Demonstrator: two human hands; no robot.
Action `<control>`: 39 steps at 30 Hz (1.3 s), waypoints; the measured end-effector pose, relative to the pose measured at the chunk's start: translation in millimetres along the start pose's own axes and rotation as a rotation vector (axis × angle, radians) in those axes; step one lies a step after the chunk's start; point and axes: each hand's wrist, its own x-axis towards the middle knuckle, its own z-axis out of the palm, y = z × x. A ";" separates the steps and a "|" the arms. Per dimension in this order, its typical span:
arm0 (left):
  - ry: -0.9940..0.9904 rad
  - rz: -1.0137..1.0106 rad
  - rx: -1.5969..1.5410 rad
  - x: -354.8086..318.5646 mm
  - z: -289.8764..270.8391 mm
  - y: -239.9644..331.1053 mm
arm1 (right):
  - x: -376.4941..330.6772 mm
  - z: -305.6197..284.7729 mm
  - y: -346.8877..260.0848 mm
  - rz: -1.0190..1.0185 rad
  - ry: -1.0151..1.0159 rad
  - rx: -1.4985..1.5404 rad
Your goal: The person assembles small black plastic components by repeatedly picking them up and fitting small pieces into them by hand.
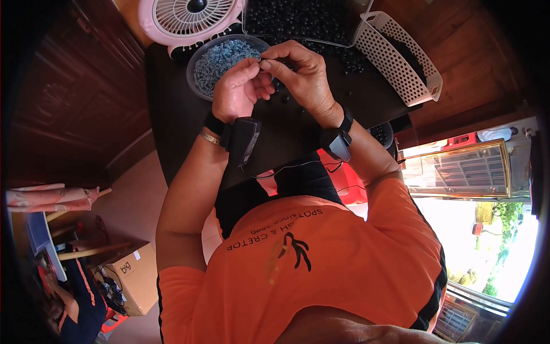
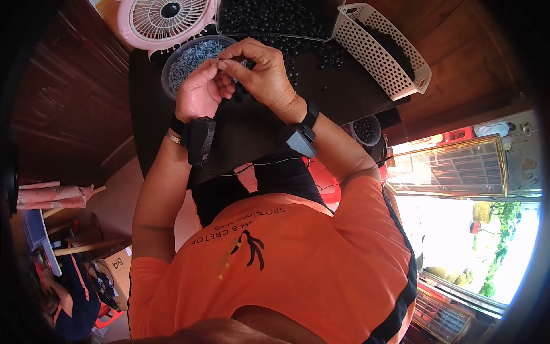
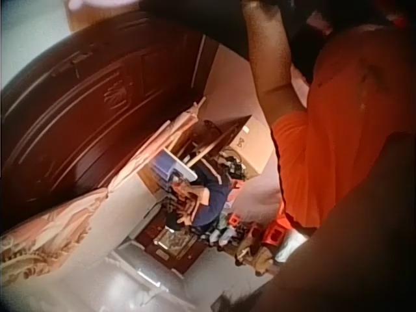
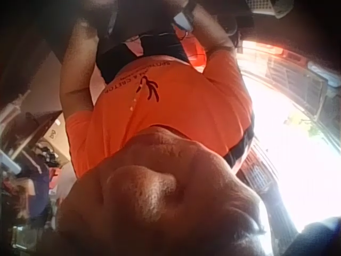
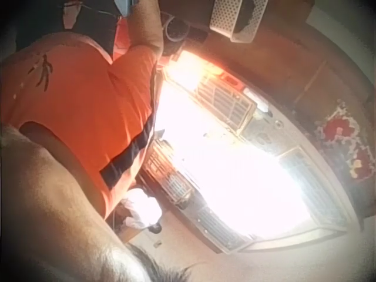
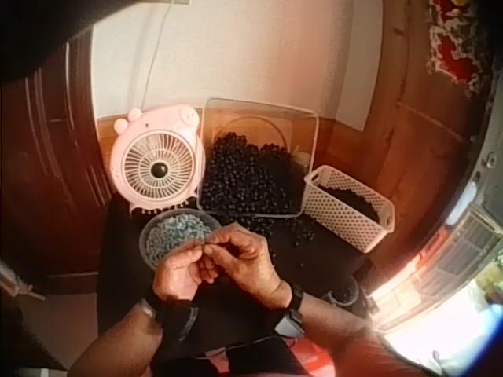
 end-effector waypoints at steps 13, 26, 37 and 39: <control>0.099 0.027 -0.083 -0.8 8.7 -1.4 | 2.4 5.6 -13.8 -0.622 -0.013 -0.831; 0.222 0.132 -0.002 -1.8 17.8 -8.3 | 2.3 11.3 -17.1 -0.607 -0.061 -0.866; 0.144 0.193 0.092 -5.9 23.1 -11.8 | -5.2 -4.2 -23.3 -0.636 -0.083 -0.851; 0.166 0.178 0.177 -6.4 25.2 -8.1 | 5.6 -26.2 -27.6 -0.677 -0.020 -0.942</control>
